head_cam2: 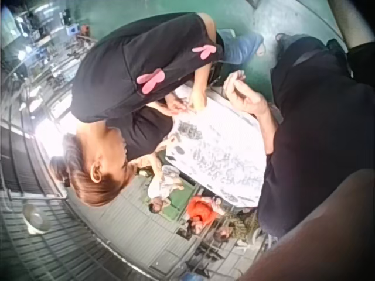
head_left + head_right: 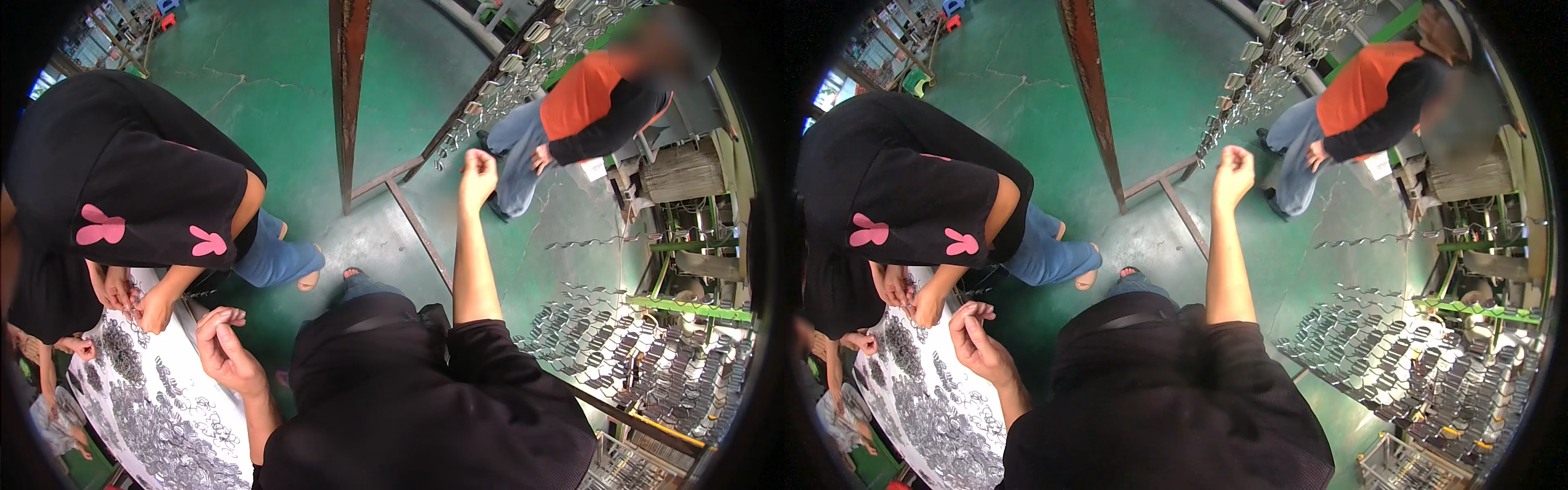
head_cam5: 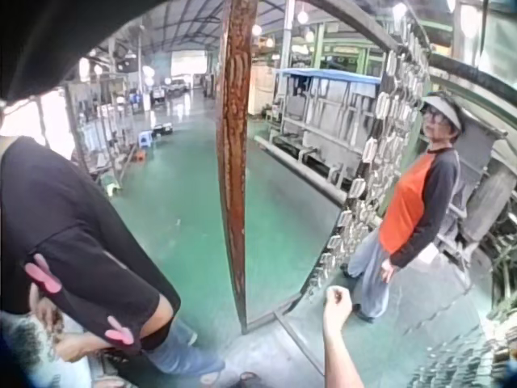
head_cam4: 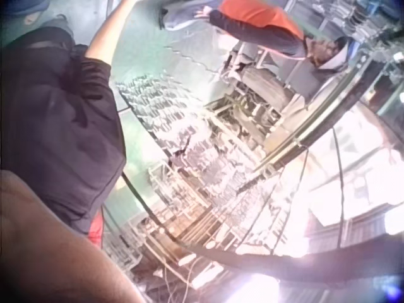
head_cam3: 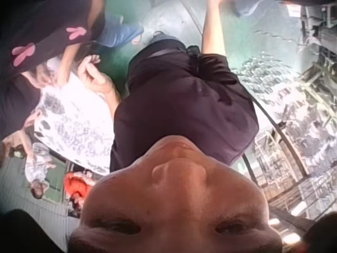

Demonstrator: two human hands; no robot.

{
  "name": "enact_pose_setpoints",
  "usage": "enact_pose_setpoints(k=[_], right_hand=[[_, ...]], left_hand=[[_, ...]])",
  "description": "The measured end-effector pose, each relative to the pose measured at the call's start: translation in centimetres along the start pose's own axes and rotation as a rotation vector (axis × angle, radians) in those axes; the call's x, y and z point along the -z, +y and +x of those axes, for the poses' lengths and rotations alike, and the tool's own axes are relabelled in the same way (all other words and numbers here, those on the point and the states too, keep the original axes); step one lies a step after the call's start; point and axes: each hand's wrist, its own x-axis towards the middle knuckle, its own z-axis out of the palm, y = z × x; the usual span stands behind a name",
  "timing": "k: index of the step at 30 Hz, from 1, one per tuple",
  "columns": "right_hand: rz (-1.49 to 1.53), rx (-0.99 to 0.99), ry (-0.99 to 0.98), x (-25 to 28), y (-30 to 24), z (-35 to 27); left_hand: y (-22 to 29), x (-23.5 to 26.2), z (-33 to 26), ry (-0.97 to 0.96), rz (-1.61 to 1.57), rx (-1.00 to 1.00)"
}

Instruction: The person assembles small metal keychains by hand at a shared table with several coworkers. They pick up individual metal pieces, link them together, and occasionally lift the assembled chains to hang them on a nearby rack. The task is repetitive and performed one at a time.

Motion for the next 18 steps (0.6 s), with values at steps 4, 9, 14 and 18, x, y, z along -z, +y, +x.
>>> enact_pose_setpoints(k=[4,9,14,18], right_hand=[[-0.175,-0.084,-0.03,-0.7,4.6,-0.9],[-0.339,-0.092,0.068,-2.7,4.8,-0.1],[-0.255,-0.133,0.066,-3.7,5.2,0.6],[-0.271,-0.099,0.014,-3.7,6.0,0.0]], left_hand=[[0.2,-0.1,0.0,-0.024,0.008,0.018],[0.5,-0.4,-0.4,-0.041,0.032,-0.005],[0.7,0.1,-0.8,-0.029,0.064,0.006],[0.8,0.5,-1.1,-0.043,0.065,0.027]])
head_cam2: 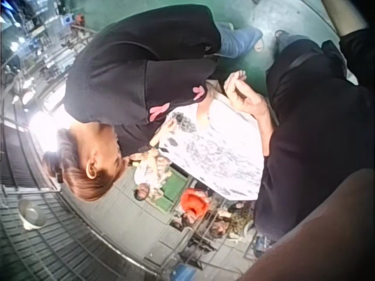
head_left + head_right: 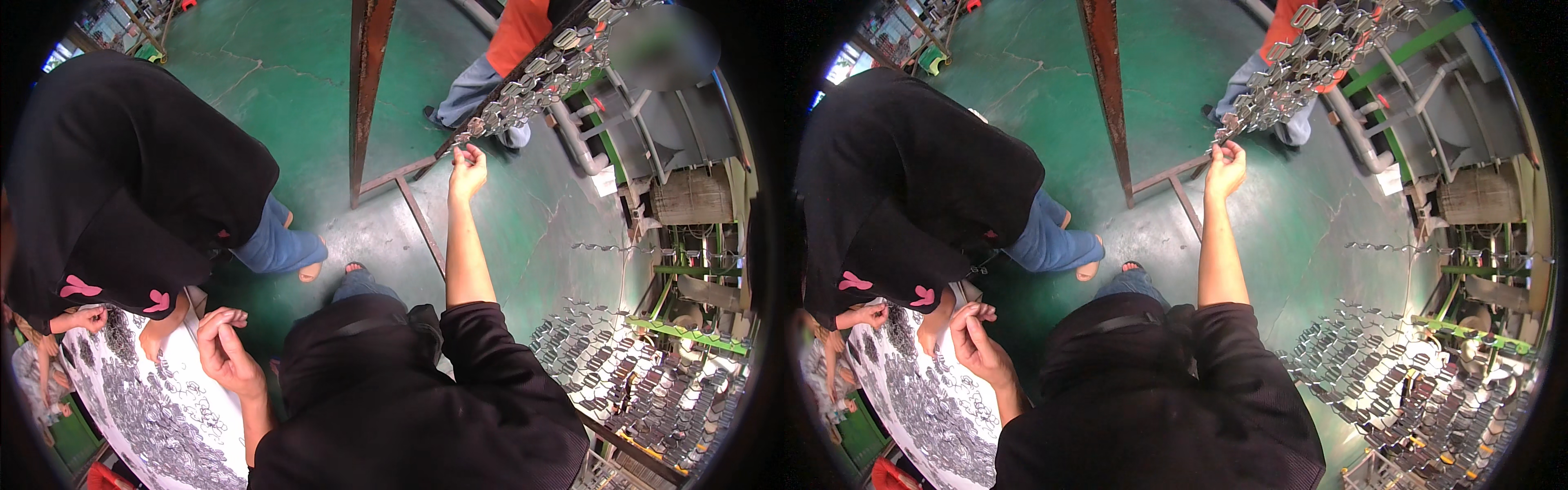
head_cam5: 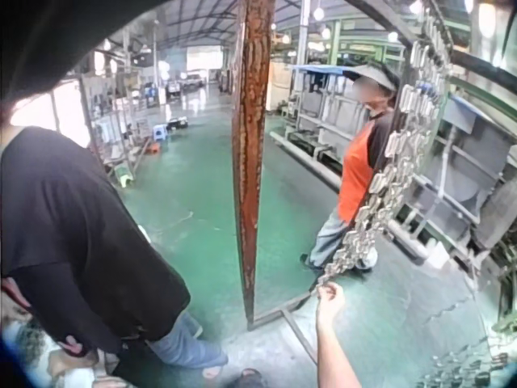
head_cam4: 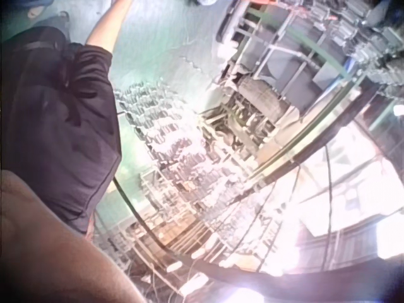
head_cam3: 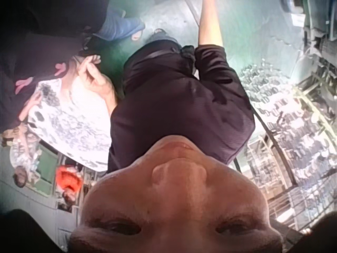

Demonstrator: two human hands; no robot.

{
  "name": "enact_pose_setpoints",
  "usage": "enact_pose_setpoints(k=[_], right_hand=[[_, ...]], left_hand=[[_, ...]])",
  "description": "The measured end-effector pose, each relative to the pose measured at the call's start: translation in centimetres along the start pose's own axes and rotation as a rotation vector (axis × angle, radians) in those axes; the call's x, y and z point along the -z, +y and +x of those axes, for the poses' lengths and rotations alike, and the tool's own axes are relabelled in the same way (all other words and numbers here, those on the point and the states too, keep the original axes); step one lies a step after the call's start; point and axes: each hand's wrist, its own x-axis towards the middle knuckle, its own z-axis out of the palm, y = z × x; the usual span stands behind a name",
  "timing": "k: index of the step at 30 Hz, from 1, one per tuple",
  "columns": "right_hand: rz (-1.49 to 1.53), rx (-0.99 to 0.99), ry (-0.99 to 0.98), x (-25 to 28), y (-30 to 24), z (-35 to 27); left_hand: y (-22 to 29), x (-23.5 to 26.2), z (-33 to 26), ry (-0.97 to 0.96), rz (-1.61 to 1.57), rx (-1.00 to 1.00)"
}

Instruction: The person assembles small metal keychains by hand at a shared table with several coworkers. They pick up individual metal pieces, link them together, and occasionally lift the assembled chains to hang them on a nearby rack. The task is repetitive and performed one at a time.

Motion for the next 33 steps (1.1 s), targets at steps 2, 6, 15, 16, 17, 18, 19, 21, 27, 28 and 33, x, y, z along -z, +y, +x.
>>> enact_pose_setpoints(k=[2,6,15,16,17,18,19,21,27,28,33], right_hand=[[-0.052,0.003,-0.035,-0.1,0.6,-0.4],[-0.138,-0.014,-0.098,-0.8,1.8,-1.0],[-0.234,0.024,-0.106,-2.0,3.6,-1.3],[-0.248,0.033,-0.095,-1.8,3.5,-1.3],[-0.212,-0.014,-0.113,-1.6,3.3,-1.4],[-0.197,-0.051,-0.12,-1.3,3.1,-1.5],[-0.181,-0.089,-0.127,-0.9,2.9,-1.7],[-0.167,-0.088,-0.11,0.0,2.2,-1.9],[-0.132,-0.083,-0.062,3.1,0.3,-2.9],[-0.143,-0.072,-0.052,3.7,0.1,-3.2],[-0.084,0.065,-0.139,5.8,-0.8,-5.4]], left_hand=[[-0.1,-0.1,-0.1,0.02,0.011,0.003],[-0.2,-0.1,-0.2,0.037,0.031,0.009],[-0.4,0.0,-0.2,0.022,0.041,0.019],[-0.4,0.1,-0.2,0.024,0.041,0.022],[-0.5,0.1,-0.2,0.013,0.038,0.021],[-0.5,0.2,-0.2,0.001,0.034,0.019],[-0.5,0.2,-0.2,-0.006,0.033,0.019],[-0.7,0.2,-0.3,-0.01,0.027,0.025],[-1.2,0.0,-0.2,-0.008,-0.006,0.021],[-1.3,0.0,-0.2,-0.005,-0.002,0.02],[-1.8,0.0,-0.2,0.032,-0.053,0.027]])
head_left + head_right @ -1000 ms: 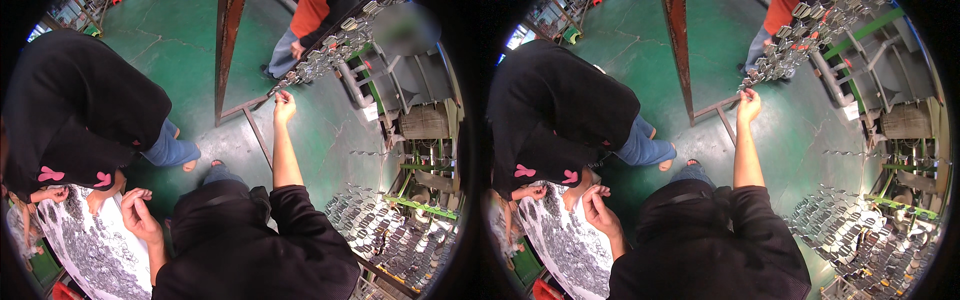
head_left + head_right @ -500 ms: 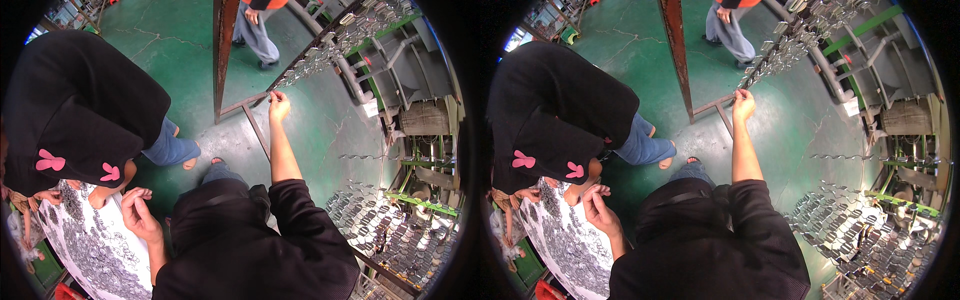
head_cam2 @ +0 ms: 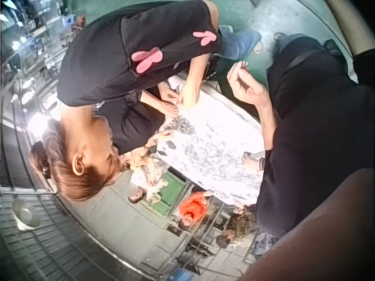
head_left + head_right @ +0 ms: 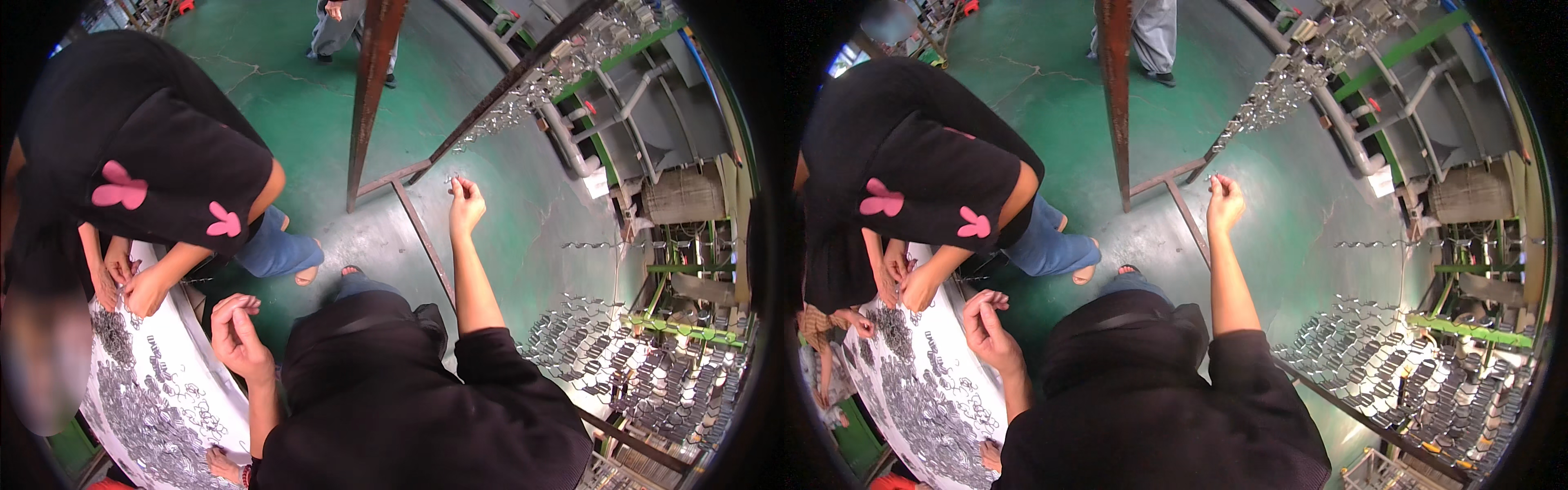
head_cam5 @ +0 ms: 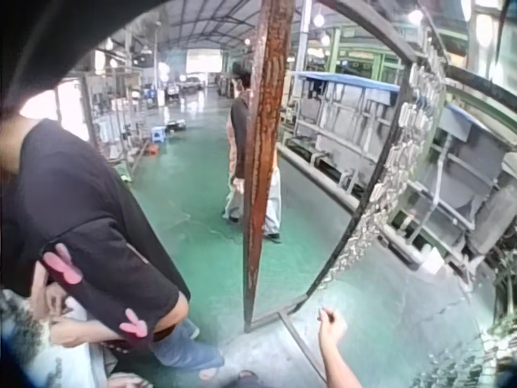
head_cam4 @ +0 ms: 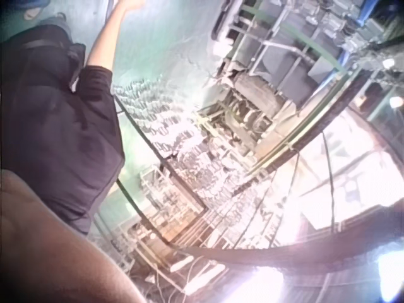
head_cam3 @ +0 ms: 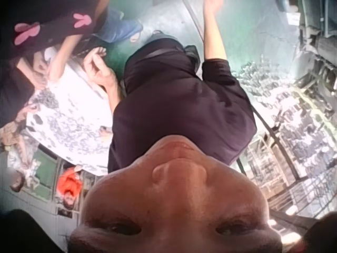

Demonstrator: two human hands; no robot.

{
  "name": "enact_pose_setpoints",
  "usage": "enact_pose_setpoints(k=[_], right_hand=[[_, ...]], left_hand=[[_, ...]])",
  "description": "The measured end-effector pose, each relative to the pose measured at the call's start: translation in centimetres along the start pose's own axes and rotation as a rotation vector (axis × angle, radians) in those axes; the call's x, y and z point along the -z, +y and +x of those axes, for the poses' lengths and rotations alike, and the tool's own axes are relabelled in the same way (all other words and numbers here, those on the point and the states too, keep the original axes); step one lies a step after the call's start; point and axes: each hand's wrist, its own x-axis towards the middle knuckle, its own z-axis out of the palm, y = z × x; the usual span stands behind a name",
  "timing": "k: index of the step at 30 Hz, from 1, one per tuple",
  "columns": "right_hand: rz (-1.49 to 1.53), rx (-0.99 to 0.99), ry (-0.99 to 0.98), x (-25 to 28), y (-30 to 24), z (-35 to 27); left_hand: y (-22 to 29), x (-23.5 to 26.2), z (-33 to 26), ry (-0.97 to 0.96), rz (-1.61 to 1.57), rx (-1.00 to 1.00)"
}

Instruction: The person assembles small metal keychains by hand at a shared table with several coworkers. They pick up individual metal pieces, link them together, and occasionally lift the assembled chains to hang them on a nearby rack. The task is repetitive and performed one at a time.

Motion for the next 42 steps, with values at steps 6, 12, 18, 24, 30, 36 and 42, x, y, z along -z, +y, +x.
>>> enact_pose_setpoints(k=[6,12,18,24,30,36,42], right_hand=[[0.097,0.189,-0.345,-1.0,-2.7,-5.2],[0.194,0.329,-0.896,-4.7,-9.1,-11.3],[0.356,0.706,-1.389,-8.1,-16.2,-18.3],[0.465,0.872,-1.809,-9.6,-19.7,-25.7],[0.526,0.914,-2.018,-8.3,-21.8,-30.6],[0.471,0.905,-2.102,-8.7,-23.0,-36.0],[0.464,0.909,-2.134,-8.5,-24.1,-41.4]], left_hand=[[-0.8,0.9,0.0,0.064,-0.018,0.013],[-0.7,2.2,-0.4,0.231,0.113,-0.028],[-2.1,5.7,-2.7,0.561,0.226,0.029],[-5.0,9.4,-8.1,0.955,0.358,0.279],[-7.4,14.7,-14.5,1.234,0.626,0.614],[-12.4,27.8,-17.0,1.346,0.826,0.682],[-15.3,37.0,-16.6,1.064,1.073,0.717]])
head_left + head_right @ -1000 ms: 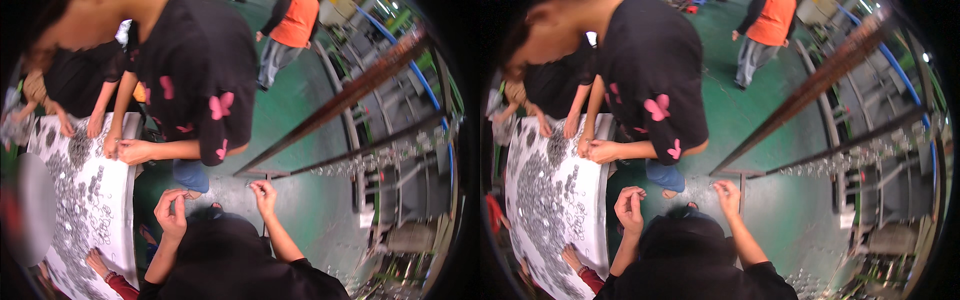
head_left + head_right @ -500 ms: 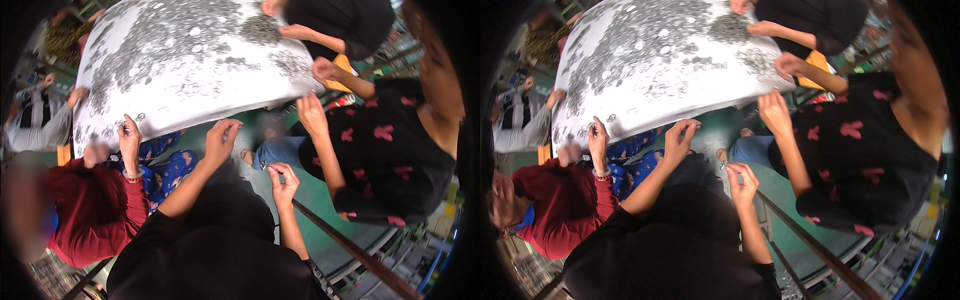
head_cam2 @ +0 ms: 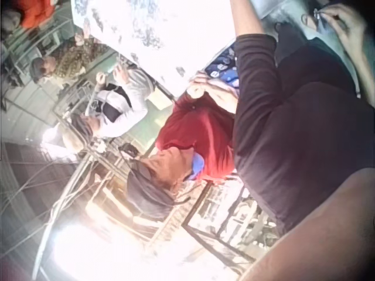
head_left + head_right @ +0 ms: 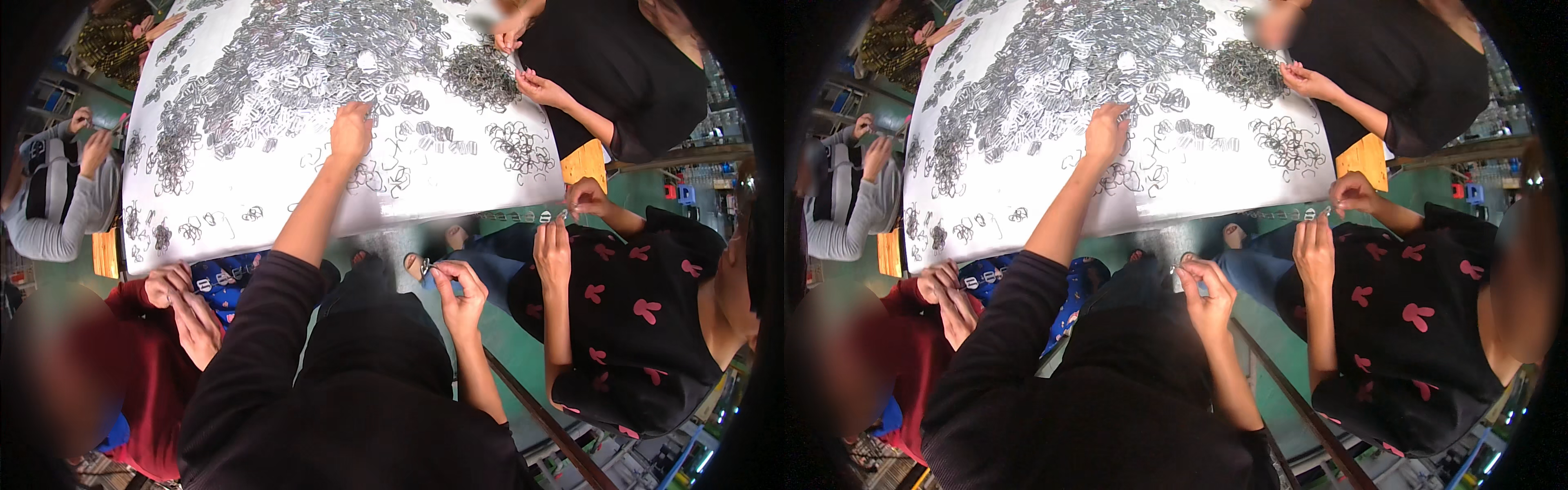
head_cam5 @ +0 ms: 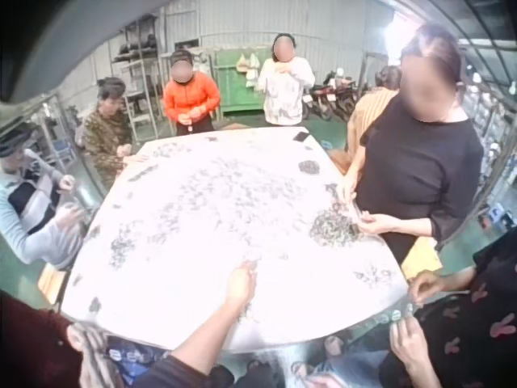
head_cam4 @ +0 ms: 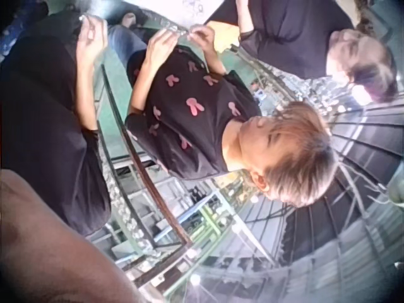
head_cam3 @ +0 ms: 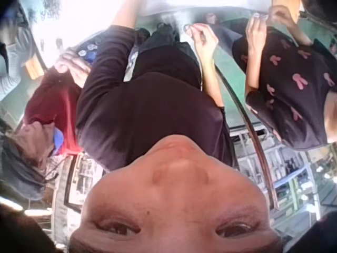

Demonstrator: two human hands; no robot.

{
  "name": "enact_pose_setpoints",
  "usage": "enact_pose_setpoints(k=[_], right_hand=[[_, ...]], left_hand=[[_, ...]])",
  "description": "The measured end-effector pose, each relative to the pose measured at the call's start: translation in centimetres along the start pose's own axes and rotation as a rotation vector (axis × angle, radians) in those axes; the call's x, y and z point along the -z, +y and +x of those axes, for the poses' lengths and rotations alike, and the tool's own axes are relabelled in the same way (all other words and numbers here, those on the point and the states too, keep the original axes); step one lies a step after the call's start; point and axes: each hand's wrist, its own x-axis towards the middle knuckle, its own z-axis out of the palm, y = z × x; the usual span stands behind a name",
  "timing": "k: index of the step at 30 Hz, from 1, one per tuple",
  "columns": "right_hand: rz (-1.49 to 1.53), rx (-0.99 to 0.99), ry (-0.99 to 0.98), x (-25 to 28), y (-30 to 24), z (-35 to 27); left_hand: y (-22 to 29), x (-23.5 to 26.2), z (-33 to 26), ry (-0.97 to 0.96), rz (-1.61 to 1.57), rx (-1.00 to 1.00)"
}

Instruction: The person assembles small metal keychains by hand at a shared table with several coworkers. They pick up individual metal pieces, link them together, and occasionally lift the assembled chains to hang them on a nearby rack. The task is repetitive and performed one at a time.

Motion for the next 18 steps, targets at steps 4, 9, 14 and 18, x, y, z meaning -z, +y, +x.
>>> enact_pose_setpoints(k=[4,9,14,18], right_hand=[[0.002,-0.023,-0.004,-1.8,-0.6,1.7],[-0.011,-0.036,-0.018,-3.5,-0.9,3.1],[-0.047,-0.065,0.001,-4.6,-1.7,4.4],[-0.078,-0.069,0.048,-5.3,-2.4,5.9]], left_hand=[[-1.2,-0.6,2.9,-0.334,0.236,-0.267],[-2.1,-0.3,4.2,-0.484,0.333,-0.356],[-1.6,1.1,3.7,-0.322,0.298,-0.172],[0.6,3.3,1.7,-0.154,-0.109,0.011]])
